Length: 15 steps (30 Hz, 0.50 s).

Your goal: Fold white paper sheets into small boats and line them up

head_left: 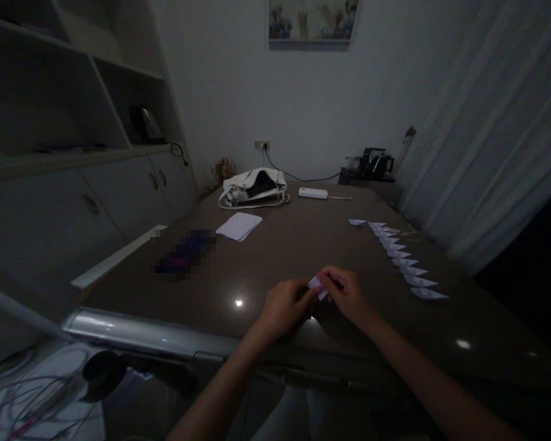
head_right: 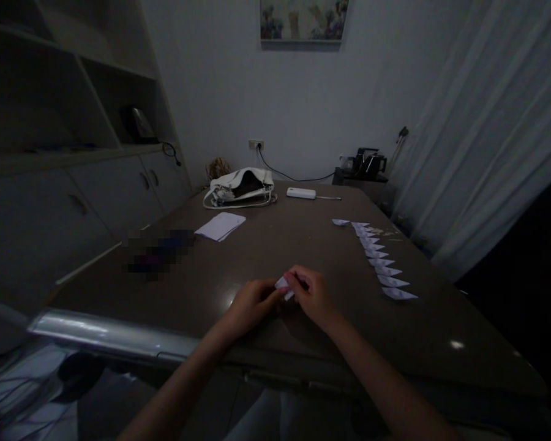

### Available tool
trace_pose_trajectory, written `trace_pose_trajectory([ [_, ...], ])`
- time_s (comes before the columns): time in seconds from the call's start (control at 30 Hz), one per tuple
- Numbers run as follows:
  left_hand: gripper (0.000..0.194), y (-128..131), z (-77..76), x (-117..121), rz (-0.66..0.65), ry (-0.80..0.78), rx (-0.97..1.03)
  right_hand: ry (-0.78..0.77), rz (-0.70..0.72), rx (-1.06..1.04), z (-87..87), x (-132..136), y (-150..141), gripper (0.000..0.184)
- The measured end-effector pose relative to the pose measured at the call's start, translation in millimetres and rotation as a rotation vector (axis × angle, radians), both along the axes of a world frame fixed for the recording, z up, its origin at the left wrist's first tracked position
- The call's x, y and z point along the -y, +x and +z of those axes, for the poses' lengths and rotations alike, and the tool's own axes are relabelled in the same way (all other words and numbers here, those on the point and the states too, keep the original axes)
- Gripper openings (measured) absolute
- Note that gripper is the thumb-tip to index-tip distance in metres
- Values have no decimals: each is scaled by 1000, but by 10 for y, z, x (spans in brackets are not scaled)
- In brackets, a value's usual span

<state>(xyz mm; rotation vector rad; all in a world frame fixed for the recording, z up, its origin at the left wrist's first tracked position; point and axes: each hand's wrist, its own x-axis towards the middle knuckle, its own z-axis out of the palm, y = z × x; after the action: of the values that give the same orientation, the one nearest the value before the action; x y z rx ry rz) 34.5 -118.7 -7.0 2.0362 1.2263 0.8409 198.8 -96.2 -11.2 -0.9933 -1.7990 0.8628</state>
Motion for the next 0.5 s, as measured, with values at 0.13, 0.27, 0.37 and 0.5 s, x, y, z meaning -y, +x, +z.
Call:
trace_pose_trajectory([
  [0.13, 40, -34, 0, 35, -19, -50, 126, -40, 78, -3, 26, 33, -15, 31],
  [0.27, 41, -51, -9, 74, -59, -69, 121, -61, 119, 33, 53, 59, -24, 31],
  [0.37, 44, -45, -26, 75, -77, -100, 135, -44, 78, 4, 66, 62, -23, 33],
  [0.5, 39, -48, -25, 66, -123, -115, 197, -81, 36, -94, 65, 53, -19, 35],
])
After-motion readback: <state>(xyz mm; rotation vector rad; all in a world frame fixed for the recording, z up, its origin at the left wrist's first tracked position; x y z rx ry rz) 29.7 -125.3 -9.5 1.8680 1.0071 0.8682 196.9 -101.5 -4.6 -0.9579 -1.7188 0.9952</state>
